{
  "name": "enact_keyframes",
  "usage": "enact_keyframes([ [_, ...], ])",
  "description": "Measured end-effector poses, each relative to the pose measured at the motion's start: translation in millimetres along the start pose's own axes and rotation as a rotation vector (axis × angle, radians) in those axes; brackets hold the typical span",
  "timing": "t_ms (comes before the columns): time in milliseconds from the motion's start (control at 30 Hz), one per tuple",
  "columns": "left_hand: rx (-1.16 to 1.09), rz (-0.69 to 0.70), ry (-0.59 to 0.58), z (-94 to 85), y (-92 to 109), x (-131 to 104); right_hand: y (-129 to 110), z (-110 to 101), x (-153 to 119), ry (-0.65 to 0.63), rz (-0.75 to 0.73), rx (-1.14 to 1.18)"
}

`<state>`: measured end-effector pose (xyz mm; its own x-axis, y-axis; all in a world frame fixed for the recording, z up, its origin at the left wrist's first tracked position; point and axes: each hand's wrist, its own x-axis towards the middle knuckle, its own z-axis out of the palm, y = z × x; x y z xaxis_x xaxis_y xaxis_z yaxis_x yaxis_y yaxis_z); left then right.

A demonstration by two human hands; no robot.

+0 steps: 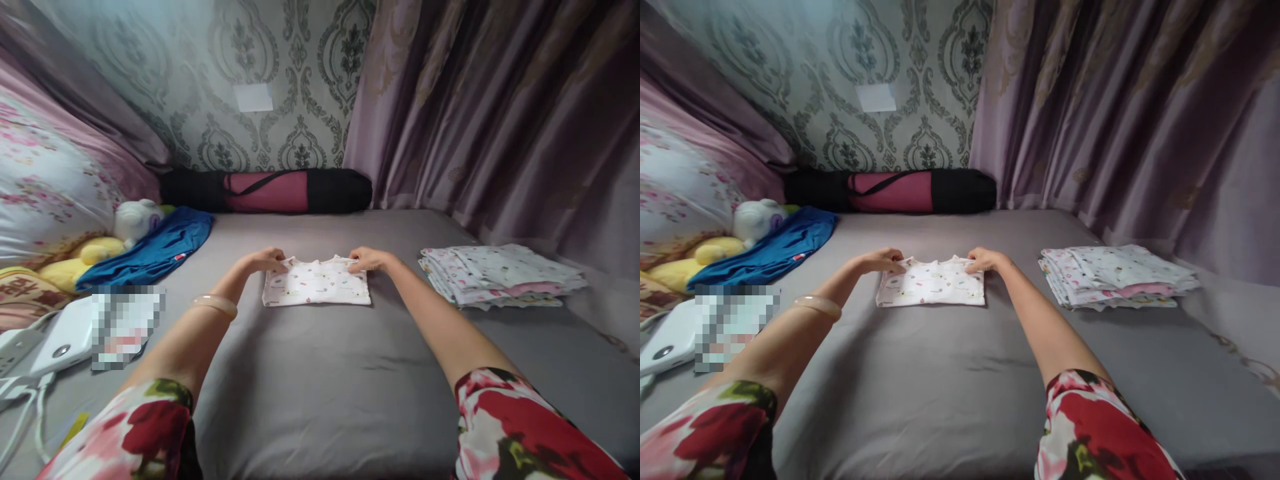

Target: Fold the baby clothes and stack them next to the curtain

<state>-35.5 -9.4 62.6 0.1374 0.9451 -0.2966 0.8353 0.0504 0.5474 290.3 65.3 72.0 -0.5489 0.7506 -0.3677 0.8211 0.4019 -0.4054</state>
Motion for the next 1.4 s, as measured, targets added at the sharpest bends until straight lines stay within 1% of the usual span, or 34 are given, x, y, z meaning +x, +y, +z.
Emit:
enact_keyframes([
  [167,-0.186,0.075,0.002,-16.1,11,-25,4,-6,-19,0.083,-0.121,0.165],
  [300,-0.358,0.177,-0.009,-35.2,23,-42,3,-21,-37,0.119,-0.205,0.339],
  [367,-0.394,0.239,0.033,-42.8,28,-46,-2,-31,-45,0.148,-0.246,0.363],
  [400,-0.394,0.266,0.077,-45.1,30,-48,-4,-36,-48,0.175,-0.265,0.357],
  [467,-0.35,0.312,0.199,-45.5,32,-50,-8,-40,-54,0.264,-0.301,0.315],
  [533,-0.239,0.348,0.343,-38.7,31,-56,-9,-34,-59,0.392,-0.342,0.242],
  [567,-0.16,0.368,0.406,-32.5,29,-61,-8,-27,-62,0.463,-0.378,0.19],
  [633,0.027,0.431,0.483,-14.4,23,-73,-3,-4,-69,0.578,-0.479,0.06],
  [667,0.123,0.476,0.491,-3.3,19,-79,0,11,-73,0.601,-0.545,-0.014],
  [733,0.279,0.573,0.461,20.8,10,-93,7,42,-84,0.583,-0.635,-0.143],
  [800,0.368,0.634,0.393,43.2,1,-106,11,68,-96,0.531,-0.648,-0.227],
  [867,0.416,0.657,0.323,59.9,-8,-115,14,85,-108,0.48,-0.629,-0.258],
  [900,0.431,0.655,0.298,65.4,-11,-118,16,88,-113,0.457,-0.619,-0.257],
  [967,0.446,0.625,0.279,70.7,-16,-122,17,89,-121,0.421,-0.599,-0.243],
  [1067,0.434,0.578,0.272,69.3,-16,-124,14,83,-124,0.384,-0.557,-0.242],
  [1133,0.398,0.554,0.29,67.0,-10,-121,5,81,-120,0.393,-0.505,-0.248],
  [1200,0.357,0.524,0.348,67.1,1,-114,-10,81,-111,0.442,-0.448,-0.239],
  [1267,0.333,0.509,0.418,70.6,16,-103,-31,84,-98,0.491,-0.408,-0.229],
  [1333,0.337,0.514,0.461,76.5,32,-90,-55,88,-83,0.488,-0.386,-0.244],
  [1400,0.368,0.496,0.47,83.3,45,-76,-75,92,-67,0.459,-0.359,-0.271],
])
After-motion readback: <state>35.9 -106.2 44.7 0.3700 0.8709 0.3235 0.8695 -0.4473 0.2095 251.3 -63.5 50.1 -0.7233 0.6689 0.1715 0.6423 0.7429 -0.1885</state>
